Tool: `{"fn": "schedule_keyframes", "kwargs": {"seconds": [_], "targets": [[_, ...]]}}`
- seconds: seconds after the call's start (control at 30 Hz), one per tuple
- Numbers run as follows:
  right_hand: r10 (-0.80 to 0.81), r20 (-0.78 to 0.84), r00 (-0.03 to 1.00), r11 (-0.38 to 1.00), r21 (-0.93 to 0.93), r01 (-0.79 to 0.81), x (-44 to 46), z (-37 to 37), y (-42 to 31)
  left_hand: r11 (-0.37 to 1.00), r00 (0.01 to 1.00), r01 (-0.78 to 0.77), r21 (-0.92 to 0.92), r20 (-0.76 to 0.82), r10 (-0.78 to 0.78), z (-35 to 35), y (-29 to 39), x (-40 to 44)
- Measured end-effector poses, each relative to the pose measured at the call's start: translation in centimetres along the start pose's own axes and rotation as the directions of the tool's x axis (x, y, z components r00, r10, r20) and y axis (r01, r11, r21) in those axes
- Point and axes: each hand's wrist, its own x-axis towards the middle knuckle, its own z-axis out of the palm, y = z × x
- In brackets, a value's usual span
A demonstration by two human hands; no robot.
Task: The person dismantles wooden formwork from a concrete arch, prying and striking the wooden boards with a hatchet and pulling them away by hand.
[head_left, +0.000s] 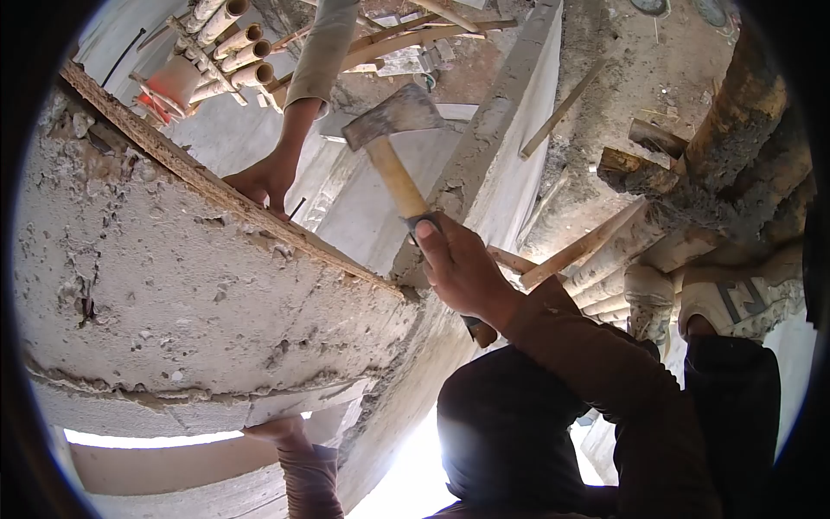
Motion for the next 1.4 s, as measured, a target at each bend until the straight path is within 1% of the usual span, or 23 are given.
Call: {"fn": "schedule_keyframes", "kwargs": {"seconds": [0.03,0.13,0.2,0.23,0.3,0.33,0.37,0.43,0.47,0.53,0.6,0.63,0.7,0.77,0.9,0.97,1.0,1.07,1.13,1.2,1.33,1.37,1.4], "targets": [[-0.042,0.213,0.976,0.986,-0.151,0.075,0.0,0.2,-0.2,1.000,1.000,0.018,0.009,0.009,-0.018,-1.4,-0.6,0.7],[-0.183,0.171,0.968,0.974,-0.105,0.202,0.5,0.8,1.3,0.999,0.999,0.039,0.008,0.010,-0.039,0.0,0.1,0.4],[0.097,0.183,0.978,0.992,0.059,-0.110,0.0,-0.2,0.2,0.999,0.999,0.050,0.014,-0.015,-0.050,0.2,0.4,0.0],[0.103,0.187,0.977,0.991,0.065,-0.117,-0.1,-0.1,0.5,0.998,0.998,0.028,0.055,-0.064,-0.025,-0.7,0.1,0.2],[0.084,-0.007,0.996,0.986,0.144,-0.082,0.2,-0.1,0.9,0.996,0.995,0.000,0.088,-0.102,0.009,-0.4,-0.1,0.5],[0.065,0.082,0.995,0.992,0.099,-0.073,0.1,0.2,0.7,0.995,0.997,-0.013,0.098,-0.072,0.020,0.1,0.1,0.0],[-0.077,0.202,0.976,0.993,-0.070,0.093,0.0,0.4,0.2,0.994,0.999,-0.026,0.109,-0.038,0.030,0.6,0.3,-0.5],[-0.117,0.235,0.965,0.985,-0.096,0.143,0.3,0.9,0.6,0.995,1.000,-0.023,0.092,-0.010,0.024,1.8,1.0,-0.8],[-0.118,0.237,0.964,0.986,-0.087,0.142,0.3,0.7,0.7,0.998,1.000,-0.007,0.070,0.002,0.007,2.0,1.2,-1.0],[0.047,0.197,0.979,0.998,0.030,-0.054,0.1,-0.4,-0.2,0.997,1.000,-0.020,0.074,0.012,0.019,0.3,0.5,-0.2],[0.054,0.120,0.991,0.991,0.114,-0.068,0.0,-0.7,0.1,0.997,0.999,-0.031,0.074,0.025,0.030,-0.2,0.3,0.0],[0.063,0.045,0.997,0.979,0.194,-0.071,-0.1,-0.7,0.2,0.985,0.999,-0.032,0.172,0.008,0.031,0.1,0.5,-0.4],[0.066,0.057,0.996,0.983,0.167,-0.075,-0.2,-0.7,0.1,0.960,0.999,-0.033,0.277,-0.007,0.036,-0.3,0.6,-0.2],[-0.101,0.217,0.971,0.988,-0.093,0.124,-0.1,0.0,0.1,0.960,0.993,-0.083,0.268,0.099,0.059,-1.5,0.1,0.5],[-0.024,0.303,0.953,0.994,-0.096,0.055,0.8,-0.9,-1.0,0.941,0.982,-0.163,0.297,0.138,0.126,-1.8,-0.1,0.5],[-0.010,0.262,0.965,0.992,-0.115,0.042,1.3,-1.9,-0.7,0.997,0.999,-0.013,0.076,-0.044,0.016,-1.7,-0.5,0.8],[0.011,0.185,0.983,0.999,-0.036,-0.004,1.7,-2.9,-0.8,0.995,0.995,-0.093,0.028,-0.027,0.094,-1.7,-1.0,1.0],[0.080,0.106,0.991,0.981,0.166,-0.097,2.7,-4.9,-2.6,0.997,0.992,-0.035,-0.075,-0.120,0.026,1.7,-0.1,-1.0],[0.049,0.094,0.994,0.990,0.128,-0.060,3.5,-5.9,-4.9,0.987,0.979,-0.002,-0.163,-0.199,-0.031,3.6,1.0,-1.7],[0.025,0.028,0.999,0.991,0.129,-0.028,4.2,-6.4,-7.4,0.984,0.971,-0.179,0.024,-0.154,0.180,3.4,0.5,-1.6],[0.017,-0.010,1.000,0.982,0.189,-0.015,5.0,-7.1,-12.9,0.987,0.978,-0.137,-0.088,-0.170,0.120,2.3,-0.8,-0.4],[-0.011,-0.004,1.000,0.991,0.131,0.011,4.9,-7.2,-14.2,0.983,0.976,-0.118,-0.142,-0.198,0.089,2.9,0.4,-0.7],[0.032,-0.063,0.998,0.993,0.119,-0.024,4.5,-7.2,-15.5,0.979,0.993,-0.069,-0.190,-0.105,0.049,3.8,2.0,-1.1]]}}
